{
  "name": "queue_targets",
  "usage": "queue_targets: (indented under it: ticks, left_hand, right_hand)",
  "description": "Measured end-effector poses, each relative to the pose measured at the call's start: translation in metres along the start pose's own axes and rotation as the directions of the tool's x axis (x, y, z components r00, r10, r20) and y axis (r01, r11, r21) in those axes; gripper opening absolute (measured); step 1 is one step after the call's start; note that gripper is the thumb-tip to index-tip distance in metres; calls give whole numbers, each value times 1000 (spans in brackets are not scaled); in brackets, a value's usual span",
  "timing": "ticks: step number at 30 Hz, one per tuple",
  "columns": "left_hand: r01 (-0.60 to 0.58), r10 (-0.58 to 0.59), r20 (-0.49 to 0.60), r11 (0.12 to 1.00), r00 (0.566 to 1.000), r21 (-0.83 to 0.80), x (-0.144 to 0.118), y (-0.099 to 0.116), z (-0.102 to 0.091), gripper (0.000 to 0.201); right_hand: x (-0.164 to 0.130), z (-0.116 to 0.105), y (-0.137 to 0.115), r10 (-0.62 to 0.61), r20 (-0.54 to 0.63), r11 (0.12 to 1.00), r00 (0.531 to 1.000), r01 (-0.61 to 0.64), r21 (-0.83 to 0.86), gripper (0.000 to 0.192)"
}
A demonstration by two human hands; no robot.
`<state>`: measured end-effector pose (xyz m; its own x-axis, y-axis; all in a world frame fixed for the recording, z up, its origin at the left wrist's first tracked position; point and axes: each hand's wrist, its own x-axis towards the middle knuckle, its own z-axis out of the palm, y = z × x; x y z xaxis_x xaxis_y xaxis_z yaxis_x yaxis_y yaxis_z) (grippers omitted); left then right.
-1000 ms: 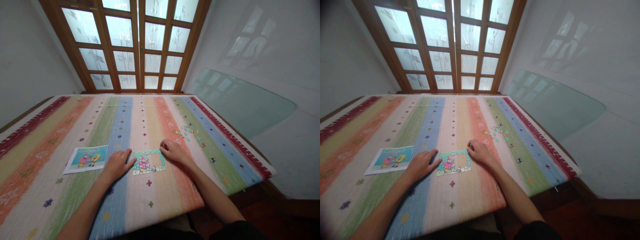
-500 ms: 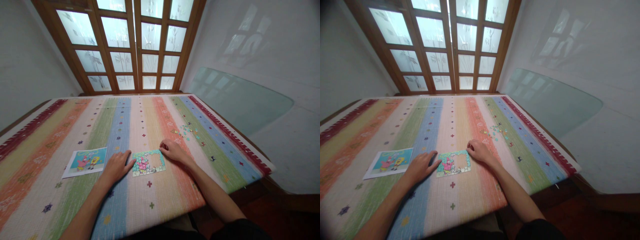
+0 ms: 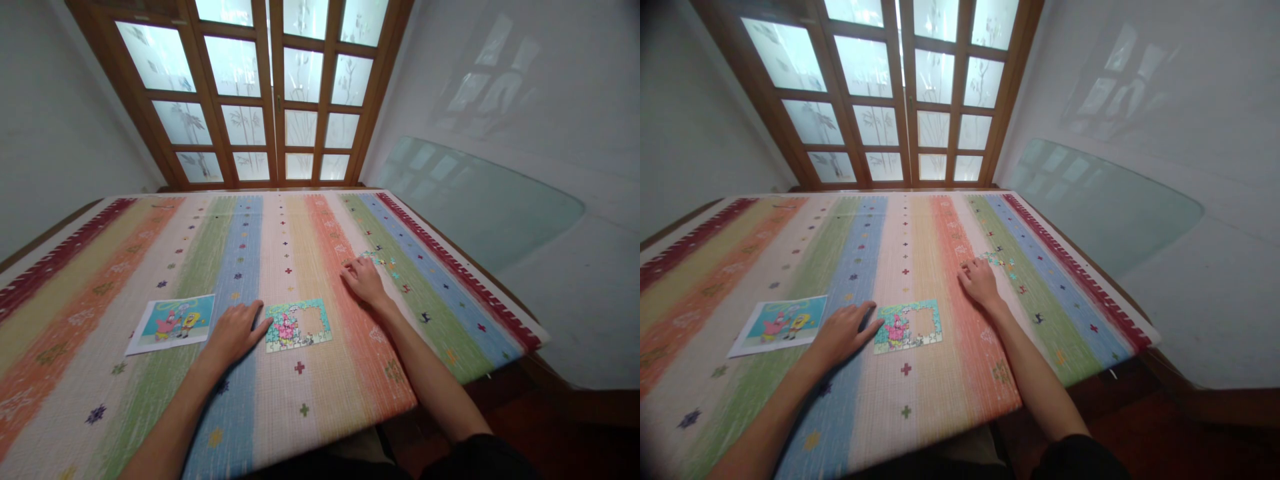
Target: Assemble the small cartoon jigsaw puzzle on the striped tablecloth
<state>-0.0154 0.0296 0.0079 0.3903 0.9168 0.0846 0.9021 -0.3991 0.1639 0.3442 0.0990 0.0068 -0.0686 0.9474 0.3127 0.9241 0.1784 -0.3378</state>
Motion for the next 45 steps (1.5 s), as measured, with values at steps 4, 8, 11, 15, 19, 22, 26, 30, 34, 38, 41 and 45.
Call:
queue_targets:
  ticks: [4, 8, 11, 15, 19, 22, 26, 30, 34, 38, 41, 45]
  left_hand:
    - [-3, 3, 17, 1000, 1000, 11, 0, 1, 0, 40]
    - [-1, 1, 15, 1000, 1000, -11, 0, 1, 0, 39]
    - [6, -6, 3, 999, 1000, -41, 0, 0, 0, 38]
    - [8, -7, 1, 999, 1000, -47, 0, 1, 0, 37]
    - [3, -3, -7, 998, 1000, -56, 0, 1, -1, 37]
    - [0, 0, -1, 999, 1000, -39, 0, 1, 0, 37]
    - [-6, 6, 5, 1000, 1000, -15, 0, 1, 0, 37]
    - [-6, 6, 8, 1000, 1000, -9, 0, 1, -1, 38]
    - [-11, 11, 17, 1000, 1000, 14, 1, 1, 0, 39]
    - [-15, 15, 27, 1000, 1000, 18, 1, 1, 1, 40]
    - [-20, 19, 28, 999, 999, 32, 1, 1, 1, 41]
    - [-22, 20, 34, 997, 999, 71, 1, 2, -1, 42]
  right_hand:
    - [7, -1, 24, 110, -85, 992, 990, -114, -48, 35]
    - [8, 5, 39, 186, -128, 979, 974, -196, -62, 48]
    - [9, 10, 44, 191, -132, 978, 973, -200, -62, 48]
    - [11, 10, 47, 166, -138, 983, 976, -175, -54, 48]
    - [11, 7, 51, 146, -124, 987, 981, -153, -50, 44]
    - [10, 5, 54, 140, -98, 988, 985, -146, -50, 41]
    - [10, 1, 55, 139, -80, 988, 987, -144, -56, 35]
    - [9, -2, 57, 151, -85, 986, 985, -156, -57, 28]
    - [11, -2, 61, 168, -100, 985, 981, -172, -28, 24]
    - [14, -1, 62, 185, -117, 983, 976, -184, 23, 29]
    - [15, -3, 60, 206, -131, 978, 970, -199, 65, 29]
    - [14, -8, 49, 217, -129, 971, 968, -200, 134, 20]
